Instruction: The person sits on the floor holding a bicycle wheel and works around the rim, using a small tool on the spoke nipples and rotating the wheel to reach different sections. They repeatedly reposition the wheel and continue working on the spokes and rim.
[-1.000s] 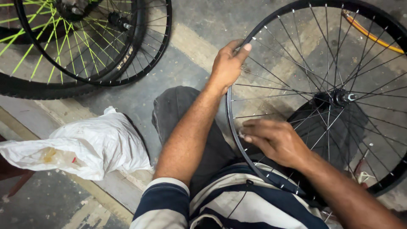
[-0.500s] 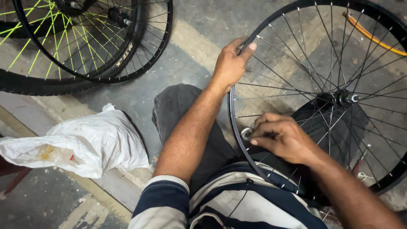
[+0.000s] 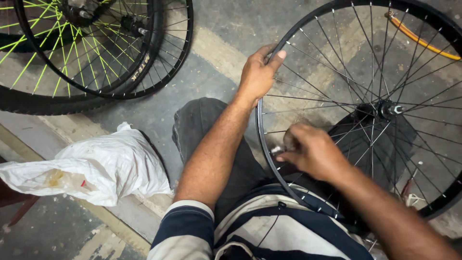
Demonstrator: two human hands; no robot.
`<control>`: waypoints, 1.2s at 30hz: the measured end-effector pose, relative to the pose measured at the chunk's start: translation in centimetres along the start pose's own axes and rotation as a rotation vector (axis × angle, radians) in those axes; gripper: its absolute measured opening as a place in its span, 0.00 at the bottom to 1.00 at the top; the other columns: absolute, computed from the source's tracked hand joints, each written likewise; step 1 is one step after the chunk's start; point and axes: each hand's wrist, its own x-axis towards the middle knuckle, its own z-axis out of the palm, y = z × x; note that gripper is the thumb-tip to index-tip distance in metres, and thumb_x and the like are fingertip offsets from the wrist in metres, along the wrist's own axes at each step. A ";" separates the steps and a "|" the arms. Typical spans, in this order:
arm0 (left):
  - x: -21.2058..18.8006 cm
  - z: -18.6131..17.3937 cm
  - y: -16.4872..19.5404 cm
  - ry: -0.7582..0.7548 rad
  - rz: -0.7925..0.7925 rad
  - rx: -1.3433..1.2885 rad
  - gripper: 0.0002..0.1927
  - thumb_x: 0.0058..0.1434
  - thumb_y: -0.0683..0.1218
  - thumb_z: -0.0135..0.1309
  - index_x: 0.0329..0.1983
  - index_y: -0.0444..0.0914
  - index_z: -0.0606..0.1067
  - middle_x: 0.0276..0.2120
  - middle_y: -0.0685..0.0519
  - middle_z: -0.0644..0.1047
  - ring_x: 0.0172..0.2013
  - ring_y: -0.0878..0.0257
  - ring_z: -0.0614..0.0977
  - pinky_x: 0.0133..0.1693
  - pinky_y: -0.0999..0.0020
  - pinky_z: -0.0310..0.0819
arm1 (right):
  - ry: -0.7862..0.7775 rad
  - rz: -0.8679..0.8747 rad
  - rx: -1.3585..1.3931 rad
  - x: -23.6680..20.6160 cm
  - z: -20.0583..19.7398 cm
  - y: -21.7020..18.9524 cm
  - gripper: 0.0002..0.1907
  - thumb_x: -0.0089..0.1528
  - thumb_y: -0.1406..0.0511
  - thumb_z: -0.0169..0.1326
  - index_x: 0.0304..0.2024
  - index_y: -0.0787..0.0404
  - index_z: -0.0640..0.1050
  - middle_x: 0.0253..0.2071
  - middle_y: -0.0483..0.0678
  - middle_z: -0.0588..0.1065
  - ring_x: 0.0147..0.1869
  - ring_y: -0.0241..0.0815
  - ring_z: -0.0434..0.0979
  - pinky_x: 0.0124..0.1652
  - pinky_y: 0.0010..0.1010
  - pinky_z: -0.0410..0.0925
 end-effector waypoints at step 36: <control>-0.7 0.3 0.8 0.026 0.075 -0.008 0.28 0.63 0.52 0.59 0.60 0.29 0.74 0.45 0.42 0.85 0.45 0.58 0.85 0.48 0.66 0.78 | 0.035 -0.236 -0.457 -0.5 2.5 -0.4 0.08 0.55 0.67 0.61 0.37 0.57 0.78 0.37 0.50 0.77 0.43 0.56 0.79 0.45 0.46 0.70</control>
